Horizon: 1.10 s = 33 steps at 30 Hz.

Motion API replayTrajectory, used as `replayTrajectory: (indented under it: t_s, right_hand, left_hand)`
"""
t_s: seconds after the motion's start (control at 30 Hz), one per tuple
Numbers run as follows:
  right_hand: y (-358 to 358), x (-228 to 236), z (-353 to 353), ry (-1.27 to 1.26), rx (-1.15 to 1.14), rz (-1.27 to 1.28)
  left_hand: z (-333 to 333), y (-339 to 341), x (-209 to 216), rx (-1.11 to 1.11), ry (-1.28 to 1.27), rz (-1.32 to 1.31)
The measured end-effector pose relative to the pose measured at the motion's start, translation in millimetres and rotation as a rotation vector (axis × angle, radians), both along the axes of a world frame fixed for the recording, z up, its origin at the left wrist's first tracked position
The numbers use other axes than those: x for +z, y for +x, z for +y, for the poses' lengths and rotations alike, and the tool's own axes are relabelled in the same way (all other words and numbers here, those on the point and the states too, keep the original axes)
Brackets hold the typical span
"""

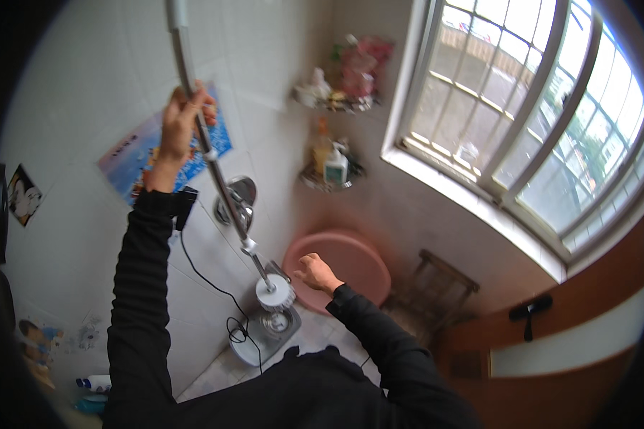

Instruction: The person assembles a mop by attaching a white circular mop head to a metal pole. They then fill a mop bucket with water from a tap and carry the bucket and assembled mop into a bathroom, placing the mop upright in the bucket.

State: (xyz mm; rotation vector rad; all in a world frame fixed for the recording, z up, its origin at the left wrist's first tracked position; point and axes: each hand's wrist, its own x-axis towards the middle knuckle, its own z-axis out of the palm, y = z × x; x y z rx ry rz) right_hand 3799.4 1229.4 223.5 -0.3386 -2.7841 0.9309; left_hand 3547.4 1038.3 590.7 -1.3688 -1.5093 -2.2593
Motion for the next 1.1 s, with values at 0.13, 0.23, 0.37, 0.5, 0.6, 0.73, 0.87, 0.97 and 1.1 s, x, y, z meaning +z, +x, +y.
replayTrajectory:
  t_s: [0.13, 0.23, 0.37, 0.5, 0.6, 0.73, 0.87, 0.97, 1.1]
  right_hand:
    - [96.7, -45.5, 19.1, 0.054, -0.161, -0.24]
    - [192.6, -73.9, 12.5, -0.01, -0.462, -0.401]
    - [344.2, -105.9, -54.4, -0.122, -0.937, -0.456]
    - [485.0, -144.9, -188.3, -0.363, -1.354, -0.548]
    - [561.7, -177.7, -316.2, -0.531, -1.557, -0.659]
    - [629.6, -220.9, -466.5, -0.868, -1.625, -0.796]
    - [664.9, -251.5, -584.1, -0.968, -1.843, -0.441]
    - [683.3, -255.2, -643.4, -1.001, -1.95, -0.269]
    - [751.0, -245.9, -694.7, -1.201, -2.097, -0.078]
  left_hand:
    - [3.9, 4.6, -22.6, 0.207, -0.05, -0.011]
    - [1.5, 25.4, -50.6, 0.362, -0.061, 0.086]
    - [6.4, 89.8, -124.9, 0.454, 0.213, 0.168]
    - [31.0, 193.4, -253.3, 0.08, -0.266, -0.096]
    - [12.7, 288.0, -342.0, -0.29, -0.62, -0.036]
    - [-32.9, 408.4, -388.6, -0.561, -0.918, 0.228]
    - [-28.1, 541.8, -387.5, -0.798, -0.855, 0.648]
    - [-11.3, 650.1, -378.0, -0.938, -0.892, 0.704]
    - [-16.1, 786.3, -356.4, -1.094, -0.765, 0.786]
